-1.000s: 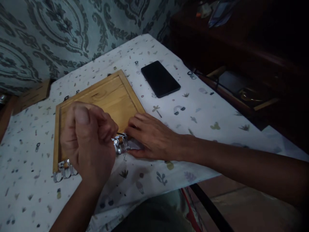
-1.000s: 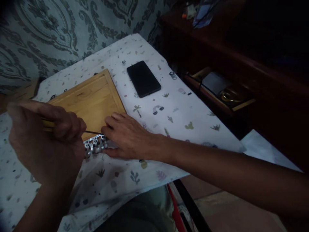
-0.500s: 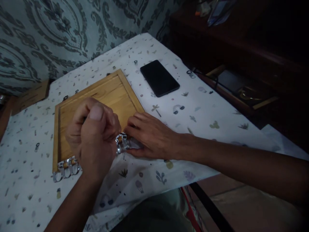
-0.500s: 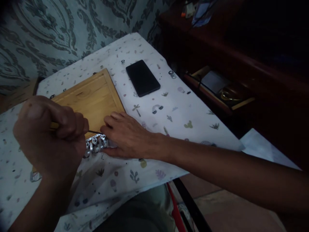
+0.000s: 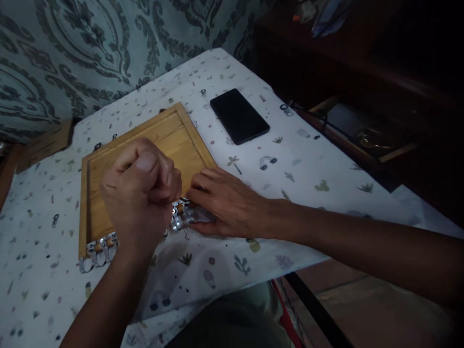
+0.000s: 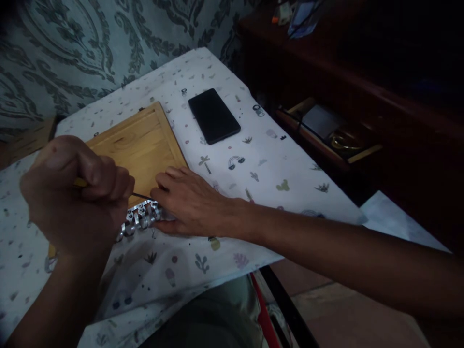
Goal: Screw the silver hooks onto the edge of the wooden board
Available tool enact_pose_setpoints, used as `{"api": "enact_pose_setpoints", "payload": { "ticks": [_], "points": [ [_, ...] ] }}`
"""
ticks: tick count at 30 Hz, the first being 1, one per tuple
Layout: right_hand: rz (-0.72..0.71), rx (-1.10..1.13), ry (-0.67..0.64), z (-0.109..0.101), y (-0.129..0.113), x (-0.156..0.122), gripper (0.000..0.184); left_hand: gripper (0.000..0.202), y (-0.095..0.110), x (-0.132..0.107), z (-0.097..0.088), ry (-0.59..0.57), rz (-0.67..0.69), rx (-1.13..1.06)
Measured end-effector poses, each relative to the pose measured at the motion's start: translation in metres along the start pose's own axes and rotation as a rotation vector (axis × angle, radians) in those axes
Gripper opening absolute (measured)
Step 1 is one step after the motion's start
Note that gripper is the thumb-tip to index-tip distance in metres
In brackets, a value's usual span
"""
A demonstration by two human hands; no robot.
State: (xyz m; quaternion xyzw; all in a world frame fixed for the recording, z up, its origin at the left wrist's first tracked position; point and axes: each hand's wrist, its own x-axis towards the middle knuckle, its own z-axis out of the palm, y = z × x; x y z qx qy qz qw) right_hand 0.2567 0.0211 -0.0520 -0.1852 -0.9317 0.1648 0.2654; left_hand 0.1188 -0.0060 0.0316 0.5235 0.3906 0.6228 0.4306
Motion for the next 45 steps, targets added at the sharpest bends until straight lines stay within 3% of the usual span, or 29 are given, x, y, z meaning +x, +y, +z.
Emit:
{"api": "enact_pose_setpoints", "payload": {
  "ticks": [14, 22, 35, 45],
  "points": [
    [0.015, 0.003, -0.018, -0.001, 0.000, 0.001, 0.036, 0.038, 0.002, -0.002, 0.000, -0.017, 0.025, 0.007],
    [-0.013, 0.020, 0.005, 0.002, 0.002, -0.002, 0.036, 0.039, 0.018, -0.004, -0.011, 0.127, 0.105, 0.048],
    [-0.006, 0.050, -0.006, 0.000, 0.003, -0.001, 0.042, 0.031, 0.011, -0.010, -0.005, 0.280, 0.063, 0.078],
    [0.005, 0.024, -0.037, -0.004, 0.001, 0.000, 0.042, 0.032, 0.000, -0.014, -0.005, 0.280, 0.082, 0.075]
  ]
}}
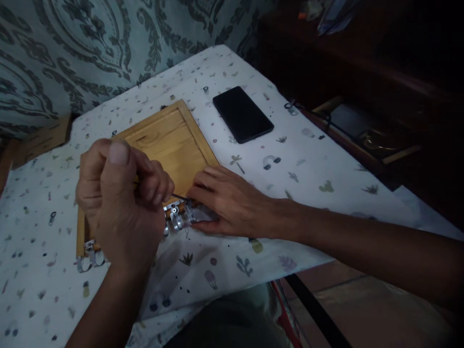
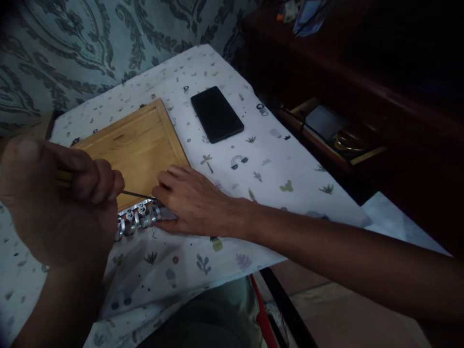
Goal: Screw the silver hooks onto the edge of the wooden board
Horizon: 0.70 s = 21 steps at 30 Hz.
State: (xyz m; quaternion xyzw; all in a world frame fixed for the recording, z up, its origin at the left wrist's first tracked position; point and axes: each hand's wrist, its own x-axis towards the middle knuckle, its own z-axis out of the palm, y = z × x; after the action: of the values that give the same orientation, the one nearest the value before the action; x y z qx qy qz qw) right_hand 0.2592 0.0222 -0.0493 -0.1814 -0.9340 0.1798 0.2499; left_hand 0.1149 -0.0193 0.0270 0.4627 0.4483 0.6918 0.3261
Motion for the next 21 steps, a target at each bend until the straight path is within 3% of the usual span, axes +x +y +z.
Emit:
{"api": "enact_pose_setpoints", "payload": {
  "ticks": [21],
  "points": [
    [-0.002, 0.029, 0.004, 0.0007, 0.0013, -0.0004, 0.041, 0.032, -0.0007, -0.0028, 0.0020, -0.014, 0.085, -0.001]
  ]
}}
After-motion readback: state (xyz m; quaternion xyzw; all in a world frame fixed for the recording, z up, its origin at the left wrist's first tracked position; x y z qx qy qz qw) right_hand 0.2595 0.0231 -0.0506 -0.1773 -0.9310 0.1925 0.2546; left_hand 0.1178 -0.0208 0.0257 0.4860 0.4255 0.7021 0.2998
